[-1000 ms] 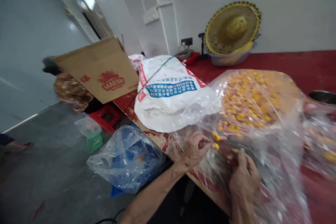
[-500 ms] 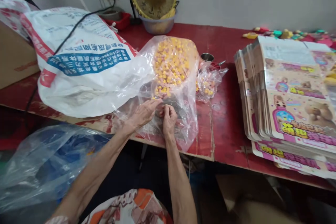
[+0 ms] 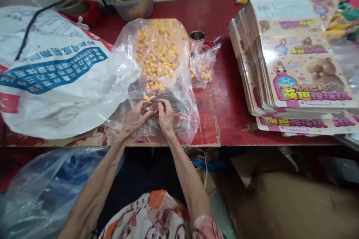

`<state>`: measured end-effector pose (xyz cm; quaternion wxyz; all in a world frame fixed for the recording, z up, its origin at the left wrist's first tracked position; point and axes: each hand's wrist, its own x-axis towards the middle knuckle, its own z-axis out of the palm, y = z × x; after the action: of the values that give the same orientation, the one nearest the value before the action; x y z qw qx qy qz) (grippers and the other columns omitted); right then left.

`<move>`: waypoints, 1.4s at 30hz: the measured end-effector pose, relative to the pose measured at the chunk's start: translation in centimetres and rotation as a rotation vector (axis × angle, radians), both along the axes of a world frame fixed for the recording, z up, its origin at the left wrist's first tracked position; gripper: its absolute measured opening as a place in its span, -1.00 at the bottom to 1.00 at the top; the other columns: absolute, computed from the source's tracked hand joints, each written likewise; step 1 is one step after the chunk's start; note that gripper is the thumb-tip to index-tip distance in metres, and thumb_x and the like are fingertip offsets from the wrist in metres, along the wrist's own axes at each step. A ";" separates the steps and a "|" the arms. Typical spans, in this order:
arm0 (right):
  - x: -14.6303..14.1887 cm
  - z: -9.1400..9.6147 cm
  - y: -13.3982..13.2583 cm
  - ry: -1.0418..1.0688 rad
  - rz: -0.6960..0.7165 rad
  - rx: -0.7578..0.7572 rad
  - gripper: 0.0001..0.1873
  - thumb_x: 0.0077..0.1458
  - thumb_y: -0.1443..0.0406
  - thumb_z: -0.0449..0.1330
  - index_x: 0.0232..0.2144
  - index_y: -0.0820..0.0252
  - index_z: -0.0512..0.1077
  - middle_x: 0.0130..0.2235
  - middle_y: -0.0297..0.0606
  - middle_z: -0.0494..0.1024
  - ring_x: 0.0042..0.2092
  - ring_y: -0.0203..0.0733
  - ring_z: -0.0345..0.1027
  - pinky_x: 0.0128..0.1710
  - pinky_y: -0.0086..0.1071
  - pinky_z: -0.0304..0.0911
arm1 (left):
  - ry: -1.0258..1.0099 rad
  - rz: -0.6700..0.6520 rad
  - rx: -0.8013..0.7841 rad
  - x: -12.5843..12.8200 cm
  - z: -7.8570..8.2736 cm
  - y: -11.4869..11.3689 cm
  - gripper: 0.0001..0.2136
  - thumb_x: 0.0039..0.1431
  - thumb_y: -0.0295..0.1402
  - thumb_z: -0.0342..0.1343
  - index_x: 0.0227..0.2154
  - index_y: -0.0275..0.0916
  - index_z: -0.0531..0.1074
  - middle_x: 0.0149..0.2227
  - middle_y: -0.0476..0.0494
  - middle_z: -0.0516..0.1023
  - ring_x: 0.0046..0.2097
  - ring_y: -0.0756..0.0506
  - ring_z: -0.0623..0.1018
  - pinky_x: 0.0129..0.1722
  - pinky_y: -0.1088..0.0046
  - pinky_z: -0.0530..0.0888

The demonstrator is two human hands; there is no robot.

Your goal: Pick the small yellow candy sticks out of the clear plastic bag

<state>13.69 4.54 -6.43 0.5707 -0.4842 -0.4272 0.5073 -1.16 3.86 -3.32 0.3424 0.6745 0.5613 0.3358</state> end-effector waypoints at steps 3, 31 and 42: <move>0.0 0.2 -0.1 -0.009 0.006 0.006 -0.67 0.31 0.04 0.07 -0.09 0.10 0.44 -0.45 -0.46 0.45 -0.38 -0.23 0.43 -0.23 -0.35 0.36 | -0.141 0.089 -0.008 -0.1 -0.5 -0.2 -0.53 0.36 -0.17 0.18 0.26 -0.16 0.31 -0.18 -0.08 0.61 -0.31 -0.03 0.57 -0.26 0.48 0.57; -0.8 0.7 2.8 -0.863 0.321 0.428 -0.63 0.43 0.41 0.15 0.22 0.09 0.41 0.29 -0.14 0.43 0.18 -0.02 0.44 0.05 -0.30 0.45 | 0.097 0.295 0.228 -1.0 -0.6 -0.8 -0.71 0.47 -0.01 0.04 -0.16 -0.15 0.37 -0.32 -0.10 0.55 -0.28 -0.14 0.55 -0.21 0.31 0.52; -0.8 1.7 3.7 -1.007 0.186 0.280 -0.71 0.58 0.32 0.08 0.26 0.13 0.37 0.23 -0.24 0.42 0.00 -0.20 0.46 -0.32 -0.46 0.19 | 0.182 0.442 0.277 0.5 0.1 -1.3 -0.68 0.35 0.03 0.14 -0.26 -0.11 0.33 -0.32 -0.10 0.47 -0.26 -0.16 0.52 -0.20 0.20 0.51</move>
<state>12.88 8.27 -4.77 0.3066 -0.5473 -0.7531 0.1984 -0.66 2.54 -3.18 0.1136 0.6032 0.6721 0.4141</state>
